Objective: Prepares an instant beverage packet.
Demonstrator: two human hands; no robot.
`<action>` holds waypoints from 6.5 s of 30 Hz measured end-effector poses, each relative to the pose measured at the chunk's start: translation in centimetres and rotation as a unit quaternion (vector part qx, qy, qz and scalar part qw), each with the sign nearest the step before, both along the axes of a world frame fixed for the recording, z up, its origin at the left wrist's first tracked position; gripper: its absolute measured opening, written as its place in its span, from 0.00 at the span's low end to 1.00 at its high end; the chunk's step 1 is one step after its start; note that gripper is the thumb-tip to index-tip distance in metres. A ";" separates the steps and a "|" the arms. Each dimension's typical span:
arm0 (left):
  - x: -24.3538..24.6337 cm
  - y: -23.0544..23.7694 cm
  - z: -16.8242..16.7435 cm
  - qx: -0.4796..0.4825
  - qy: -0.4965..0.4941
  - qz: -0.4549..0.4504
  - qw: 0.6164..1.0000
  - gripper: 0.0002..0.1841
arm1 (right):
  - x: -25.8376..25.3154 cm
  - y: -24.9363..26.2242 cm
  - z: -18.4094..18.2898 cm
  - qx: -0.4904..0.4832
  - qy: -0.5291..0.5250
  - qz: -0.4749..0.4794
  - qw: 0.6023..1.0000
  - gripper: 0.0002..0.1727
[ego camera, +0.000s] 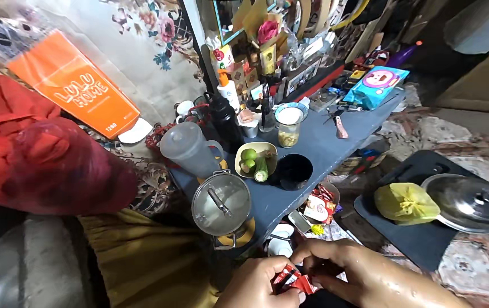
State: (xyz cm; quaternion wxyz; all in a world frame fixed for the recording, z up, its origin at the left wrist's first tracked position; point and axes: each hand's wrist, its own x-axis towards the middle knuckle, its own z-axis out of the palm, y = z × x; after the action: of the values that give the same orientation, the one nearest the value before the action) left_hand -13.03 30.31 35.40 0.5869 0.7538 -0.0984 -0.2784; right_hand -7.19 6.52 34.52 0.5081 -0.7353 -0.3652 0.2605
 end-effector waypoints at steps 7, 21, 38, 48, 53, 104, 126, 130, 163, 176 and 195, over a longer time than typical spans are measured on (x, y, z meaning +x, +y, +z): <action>0.5 0.0 -0.1 -0.042 -0.005 0.006 0.999 0.06 | -0.2 0.0 0.2 0.000 0.028 -0.021 0.999 0.14; 0.8 0.0 -0.4 -0.096 -0.032 0.009 0.995 0.07 | -0.5 -0.1 1.5 -0.025 0.084 -0.032 0.996 0.13; 0.9 0.2 0.6 -0.181 -0.061 -0.024 0.981 0.08 | -0.1 0.0 0.7 0.137 0.077 0.023 0.987 0.09; 0.7 -0.4 0.4 -0.275 -0.026 0.011 0.961 0.08 | -0.5 -0.2 0.5 0.176 0.055 0.006 0.983 0.13; 0.8 0.2 1.4 -0.159 -0.087 0.003 0.983 0.07 | -0.6 -0.5 1.2 0.122 0.026 0.004 0.992 0.15; 0.1 -1.2 0.1 0.253 -0.037 -0.011 0.967 0.10 | -4.1 2.8 -0.3 -0.207 -0.031 -0.086 0.974 0.08; 0.8 -0.8 -3.0 0.178 0.048 -0.030 0.982 0.07 | -5.5 3.9 -0.7 -0.239 -0.052 -0.095 0.965 0.09; 1.1 -0.7 -3.2 0.157 0.054 -0.033 0.986 0.07 | -5.5 3.9 -0.8 -0.233 -0.074 -0.097 0.965 0.09; 2.8 0.9 -1.0 -0.053 0.068 -0.045 0.995 0.02 | -1.4 -0.6 -0.2 -0.026 0.158 -0.018 0.987 0.05; 2.4 0.9 -1.2 -0.114 0.047 -0.064 0.990 0.03 | -1.9 -1.8 -0.3 0.031 0.204 -0.024 0.978 0.07; 1.7 -0.1 -0.7 -0.164 0.026 -0.087 0.982 0.04 | -2.6 -1.2 -1.0 0.099 0.228 -0.012 0.969 0.04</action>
State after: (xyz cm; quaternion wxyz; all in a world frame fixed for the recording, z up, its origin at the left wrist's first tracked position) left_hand -11.35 30.17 34.68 0.6783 0.6287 -0.1922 -0.3281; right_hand -9.77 5.28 33.49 0.6515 -0.6066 -0.2549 0.3776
